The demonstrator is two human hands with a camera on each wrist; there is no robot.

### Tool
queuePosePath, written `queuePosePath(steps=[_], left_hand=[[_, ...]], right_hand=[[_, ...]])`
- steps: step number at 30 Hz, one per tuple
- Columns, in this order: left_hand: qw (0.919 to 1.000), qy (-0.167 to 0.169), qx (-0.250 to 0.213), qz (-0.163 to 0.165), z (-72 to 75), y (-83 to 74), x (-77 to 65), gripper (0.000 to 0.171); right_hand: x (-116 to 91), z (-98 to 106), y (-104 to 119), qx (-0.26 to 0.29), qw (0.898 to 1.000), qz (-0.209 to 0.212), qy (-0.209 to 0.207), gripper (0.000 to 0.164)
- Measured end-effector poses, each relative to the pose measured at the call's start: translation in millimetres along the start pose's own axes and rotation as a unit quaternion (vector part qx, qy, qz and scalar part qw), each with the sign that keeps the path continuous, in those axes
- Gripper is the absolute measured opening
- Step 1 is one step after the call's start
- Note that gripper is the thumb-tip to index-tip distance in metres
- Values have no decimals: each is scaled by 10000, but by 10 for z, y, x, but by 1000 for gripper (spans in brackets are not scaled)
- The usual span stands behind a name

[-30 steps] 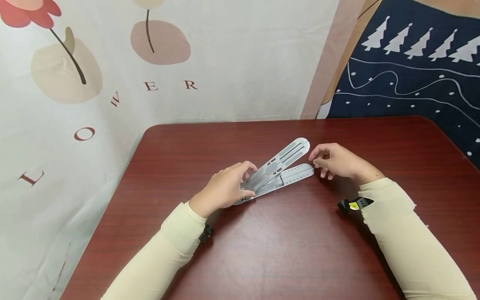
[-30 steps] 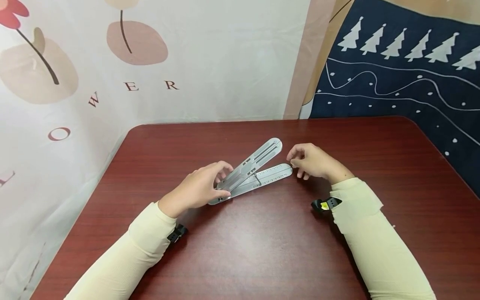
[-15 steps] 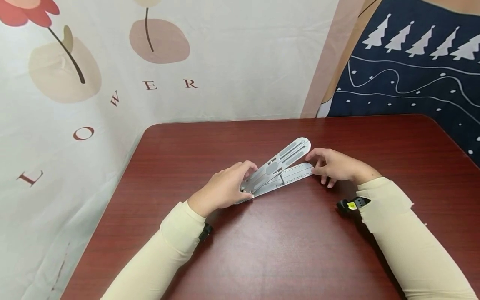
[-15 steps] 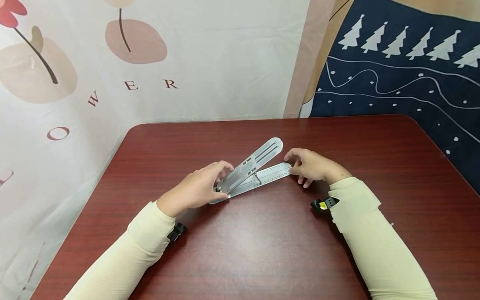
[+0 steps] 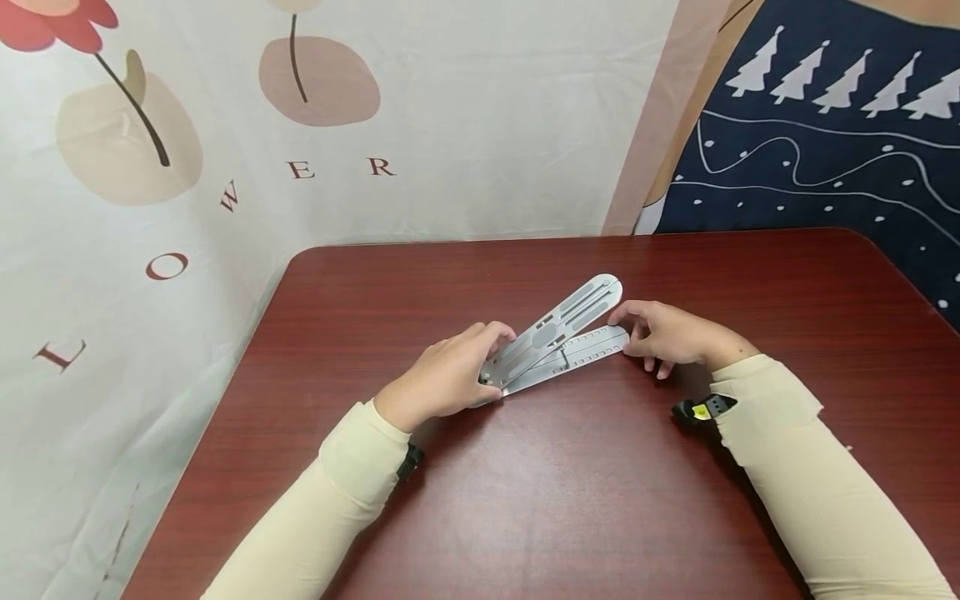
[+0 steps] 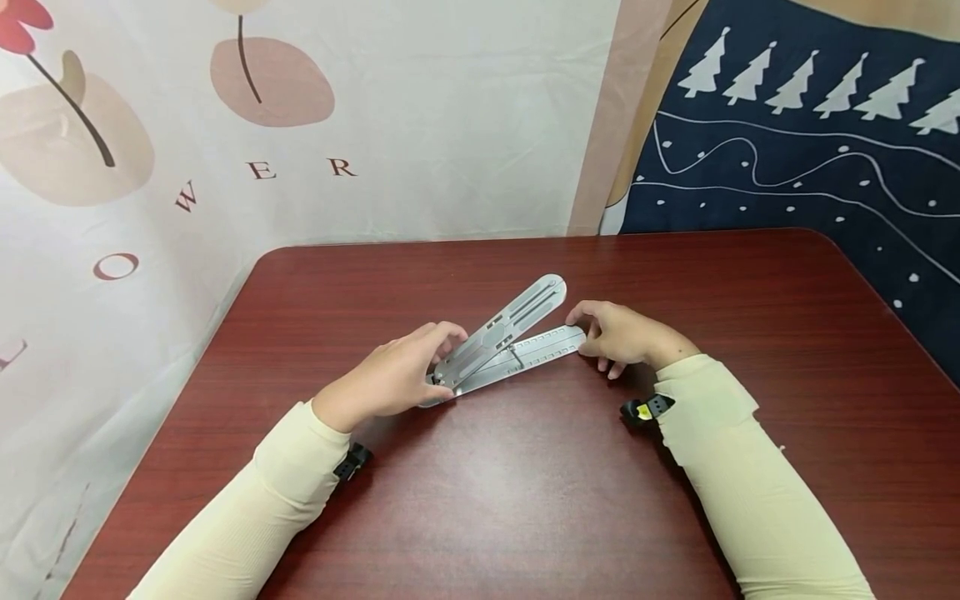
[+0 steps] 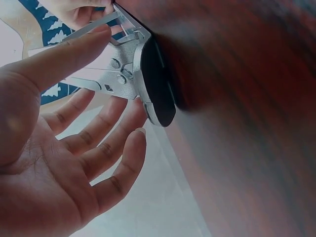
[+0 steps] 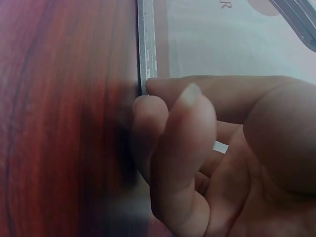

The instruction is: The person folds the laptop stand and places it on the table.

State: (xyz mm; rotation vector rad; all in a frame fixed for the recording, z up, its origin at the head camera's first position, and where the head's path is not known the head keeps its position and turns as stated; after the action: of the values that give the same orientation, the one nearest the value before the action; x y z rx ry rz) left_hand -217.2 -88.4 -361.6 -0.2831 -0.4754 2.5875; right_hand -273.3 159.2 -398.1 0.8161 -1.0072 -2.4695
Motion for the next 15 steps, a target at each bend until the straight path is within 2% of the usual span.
queuePosePath(steps=[15], left_hand=[[9998,-84,195,3,5,17,-3,67]], right_hand=[[7,-7,-2,-312,9994,-65,-95,37]])
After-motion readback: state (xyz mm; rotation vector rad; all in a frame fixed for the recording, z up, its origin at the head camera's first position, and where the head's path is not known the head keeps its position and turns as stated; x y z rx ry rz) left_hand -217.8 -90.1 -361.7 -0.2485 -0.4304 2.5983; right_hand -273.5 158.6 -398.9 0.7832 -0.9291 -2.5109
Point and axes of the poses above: each hand's wrist, its own x-axis towards the middle knuckle, its own z-axis out of the back of the hand, y = z × x, the point moved 8 cm from there along x, towards the middle knuckle, and after that the axes turned 3 degrees about y, right-handed, at the moved point
